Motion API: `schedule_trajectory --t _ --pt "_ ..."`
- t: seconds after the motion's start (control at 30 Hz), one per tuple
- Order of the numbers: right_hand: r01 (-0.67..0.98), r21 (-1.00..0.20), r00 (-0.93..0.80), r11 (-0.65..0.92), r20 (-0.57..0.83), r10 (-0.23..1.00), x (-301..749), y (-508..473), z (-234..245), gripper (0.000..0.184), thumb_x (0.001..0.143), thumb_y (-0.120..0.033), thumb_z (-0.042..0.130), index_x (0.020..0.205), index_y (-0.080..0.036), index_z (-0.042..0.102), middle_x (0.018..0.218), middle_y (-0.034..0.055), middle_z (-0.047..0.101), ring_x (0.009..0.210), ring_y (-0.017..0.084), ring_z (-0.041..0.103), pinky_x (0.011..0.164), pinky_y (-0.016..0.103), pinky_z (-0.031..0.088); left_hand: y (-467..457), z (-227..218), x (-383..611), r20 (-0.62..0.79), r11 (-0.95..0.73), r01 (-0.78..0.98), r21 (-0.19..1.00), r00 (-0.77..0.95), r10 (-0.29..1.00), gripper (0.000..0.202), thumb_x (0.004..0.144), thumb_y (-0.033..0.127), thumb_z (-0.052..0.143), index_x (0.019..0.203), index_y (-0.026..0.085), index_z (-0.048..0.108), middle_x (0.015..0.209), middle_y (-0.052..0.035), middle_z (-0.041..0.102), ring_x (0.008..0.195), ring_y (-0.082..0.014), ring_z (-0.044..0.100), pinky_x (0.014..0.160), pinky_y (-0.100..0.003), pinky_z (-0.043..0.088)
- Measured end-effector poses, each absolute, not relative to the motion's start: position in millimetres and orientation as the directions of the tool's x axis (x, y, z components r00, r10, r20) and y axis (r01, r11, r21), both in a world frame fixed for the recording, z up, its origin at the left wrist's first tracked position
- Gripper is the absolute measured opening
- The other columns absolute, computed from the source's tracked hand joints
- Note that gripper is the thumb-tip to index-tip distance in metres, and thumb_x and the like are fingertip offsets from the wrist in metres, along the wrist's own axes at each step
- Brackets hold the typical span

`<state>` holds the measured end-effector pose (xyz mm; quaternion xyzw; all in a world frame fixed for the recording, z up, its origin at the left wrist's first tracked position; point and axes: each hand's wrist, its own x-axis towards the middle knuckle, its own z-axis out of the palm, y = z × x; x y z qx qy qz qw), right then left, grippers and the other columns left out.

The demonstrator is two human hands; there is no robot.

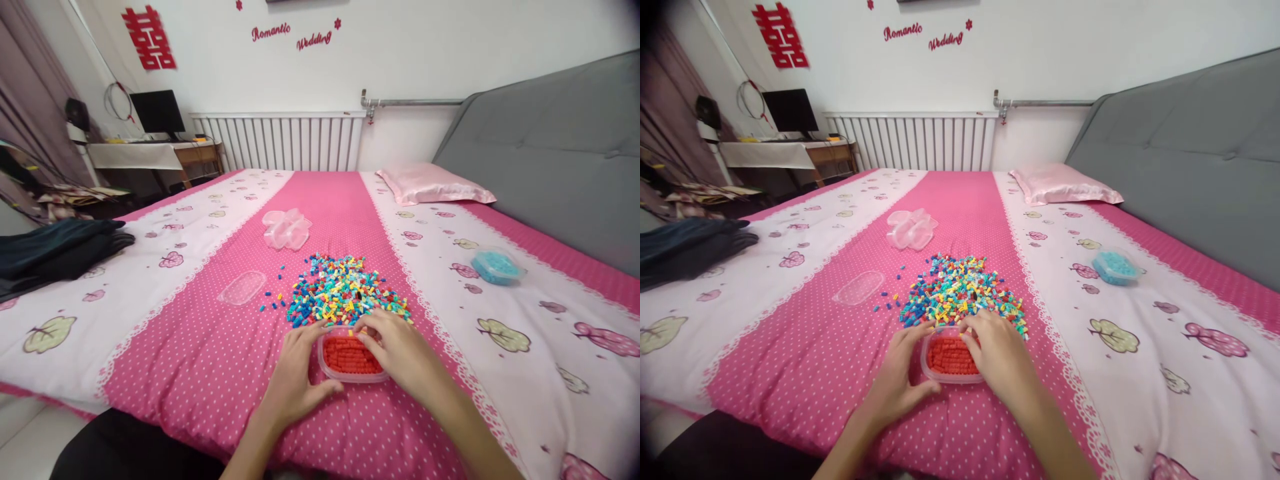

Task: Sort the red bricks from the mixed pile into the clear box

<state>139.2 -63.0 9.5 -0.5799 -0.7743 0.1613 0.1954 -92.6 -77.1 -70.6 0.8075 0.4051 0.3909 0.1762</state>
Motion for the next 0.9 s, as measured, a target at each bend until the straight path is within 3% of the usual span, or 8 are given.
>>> schedule_trajectory --t 0.07,0.13,0.2,0.33,0.53,0.67,0.9 --pt "0.832 -0.483 -0.246 0.271 0.116 0.962 143 -62 10 0.018 0.098 -0.016 0.057 0.097 -0.023 0.074 0.098 0.0043 0.071 0.093 0.021 0.066 0.083 0.033 0.047 -74 -73 -99 0.558 -0.559 0.586 0.587 0.209 0.803 0.061 0.099 0.065 0.05 0.145 0.025 0.047 0.143 -0.0149 0.058 0.13 -0.0341 0.056 0.108 -0.052 0.047" --pt "0.827 -0.494 -0.241 0.267 0.118 0.963 147 -61 10 0.019 0.098 -0.018 0.057 0.097 -0.023 0.075 0.097 0.0047 0.071 0.091 0.021 0.066 0.082 0.032 0.047 -69 -76 -106 0.609 -0.456 0.672 0.584 0.008 0.793 0.044 0.107 0.051 0.038 0.138 0.023 0.051 0.133 -0.0138 0.062 0.124 -0.0317 0.058 0.105 -0.052 0.048" --pt "0.822 -0.506 -0.235 0.263 0.12 0.965 150 -60 11 0.019 0.097 -0.018 0.057 0.097 -0.023 0.075 0.098 0.005 0.071 0.089 0.02 0.066 0.081 0.031 0.047 -62 -76 -110 0.616 -0.375 0.73 0.572 -0.079 0.784 0.031 0.107 0.039 0.041 0.127 0.023 0.059 0.123 -0.0118 0.062 0.119 -0.0315 0.058 0.104 -0.053 0.046" --pt "0.821 -0.508 -0.236 0.261 0.114 0.965 150 -61 13 0.019 0.098 -0.018 0.057 0.098 -0.024 0.075 0.099 0.0048 0.071 0.089 0.02 0.067 0.081 0.031 0.047 -49 -70 -106 0.586 -0.353 0.804 0.479 0.007 0.811 0.017 0.099 0.031 0.058 0.107 0.026 0.072 0.125 -0.0102 0.062 0.121 -0.0356 0.053 0.106 -0.058 0.042" --pt "0.832 -0.489 -0.255 0.262 0.081 0.963 144 -62 12 0.017 0.099 -0.017 0.056 0.099 -0.022 0.073 0.1 0.0055 0.071 0.094 0.022 0.066 0.084 0.033 0.047 -33 -66 -92 0.548 -0.352 0.853 0.384 0.096 0.831 0.012 0.091 0.03 0.07 0.1 0.025 0.077 0.13 -0.0117 0.061 0.125 -0.04 0.048 0.107 -0.063 0.039" --pt "0.823 -0.495 -0.275 0.278 0.08 0.958 143 -60 8 0.018 0.099 -0.017 0.055 0.099 -0.022 0.072 0.102 0.0053 0.072 0.097 0.022 0.066 0.087 0.035 0.047 -29 -68 -90 0.538 -0.356 0.853 0.382 0.108 0.836 0.01 0.09 0.026 0.07 0.097 0.026 0.077 0.129 -0.0101 0.061 0.126 -0.0392 0.047 0.109 -0.062 0.037" --pt "0.822 -0.502 -0.268 0.268 0.073 0.961 141 -63 8 0.017 0.098 -0.015 0.058 0.099 -0.022 0.072 0.105 0.0048 0.072 0.099 0.022 0.067 0.086 0.033 0.046 -32 -67 -91 0.546 -0.367 0.802 0.471 0.062 0.835 0.009 0.091 0.02 0.067 0.092 0.025 0.075 0.119 -0.0085 0.066 0.118 -0.0344 0.051 0.102 -0.053 0.042"
